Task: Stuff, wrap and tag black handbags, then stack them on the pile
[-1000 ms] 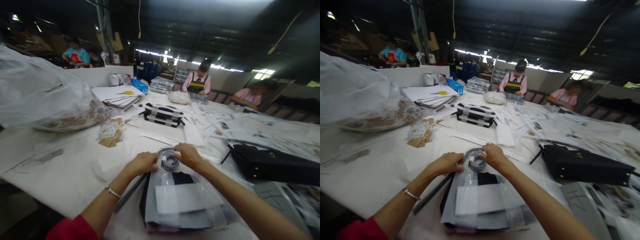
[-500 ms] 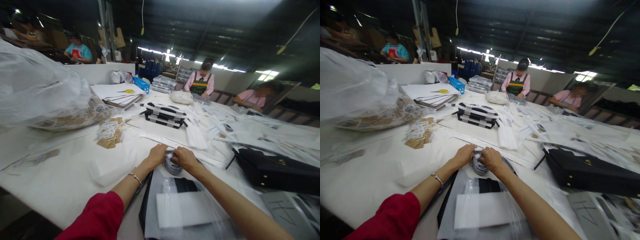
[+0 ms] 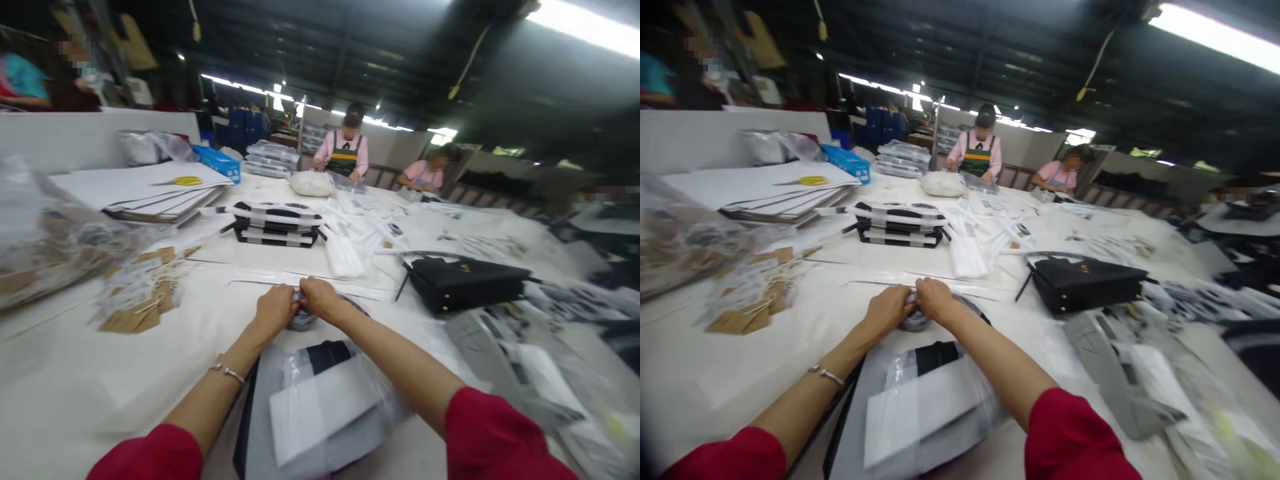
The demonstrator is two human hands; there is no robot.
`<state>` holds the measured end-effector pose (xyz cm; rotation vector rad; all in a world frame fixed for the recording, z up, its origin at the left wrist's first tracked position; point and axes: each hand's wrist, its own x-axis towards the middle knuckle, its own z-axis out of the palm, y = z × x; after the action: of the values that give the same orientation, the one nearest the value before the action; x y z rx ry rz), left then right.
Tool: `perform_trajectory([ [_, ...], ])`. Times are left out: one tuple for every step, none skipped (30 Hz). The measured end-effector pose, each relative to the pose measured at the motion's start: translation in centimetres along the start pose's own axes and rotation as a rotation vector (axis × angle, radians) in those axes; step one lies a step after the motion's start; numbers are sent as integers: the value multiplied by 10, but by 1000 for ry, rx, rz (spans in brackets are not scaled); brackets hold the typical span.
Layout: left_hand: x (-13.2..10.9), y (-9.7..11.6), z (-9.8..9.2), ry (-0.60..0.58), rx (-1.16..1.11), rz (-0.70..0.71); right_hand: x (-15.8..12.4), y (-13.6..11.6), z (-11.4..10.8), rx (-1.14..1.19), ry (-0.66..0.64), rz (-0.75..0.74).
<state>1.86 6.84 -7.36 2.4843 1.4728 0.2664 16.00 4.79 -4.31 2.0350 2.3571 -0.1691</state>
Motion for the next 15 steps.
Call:
perform_trajectory([
  [2, 4, -1, -12, 28, 4, 0, 1, -2, 18, -2, 8],
  [4, 7, -3, -22, 53, 10, -2, 2, -4, 36, -3, 12],
  [5, 10, -4, -31, 74, 17, -4, 3, -7, 56, -3, 11],
  [7, 12, -5, -39, 94, 27, -9, 4, -11, 76, -2, 8],
  [8, 13, -6, -45, 115, 39, -16, 6, -15, 93, -2, 3],
  [9, 14, -7, -49, 136, 55, -27, 7, -20, 114, 12, -3],
  [10, 15, -9, -53, 162, 69, -40, 9, -24, 148, 47, -15],
  [10, 15, -10, -56, 180, 83, -57, 10, -27, 201, 107, -33],
  [11, 15, -11, -67, 193, 88, -77, 13, -29, 274, 190, -53],
  [12, 16, -12, -81, 202, 85, -99, 16, -30, 362, 290, -75],
  [12, 17, -13, -98, 208, 78, -124, 20, -30, 457, 394, -94],
  [13, 17, -15, -113, 216, 67, -150, 25, -28, 543, 489, -102],
  [13, 19, -16, -123, 226, 58, -178, 32, -25, 608, 561, -91],
  [14, 19, -17, -127, 237, 55, -206, 39, -20, 649, 618, -58],
  [14, 20, -17, -126, 244, 54, -235, 48, -15, 667, 657, 1],
])
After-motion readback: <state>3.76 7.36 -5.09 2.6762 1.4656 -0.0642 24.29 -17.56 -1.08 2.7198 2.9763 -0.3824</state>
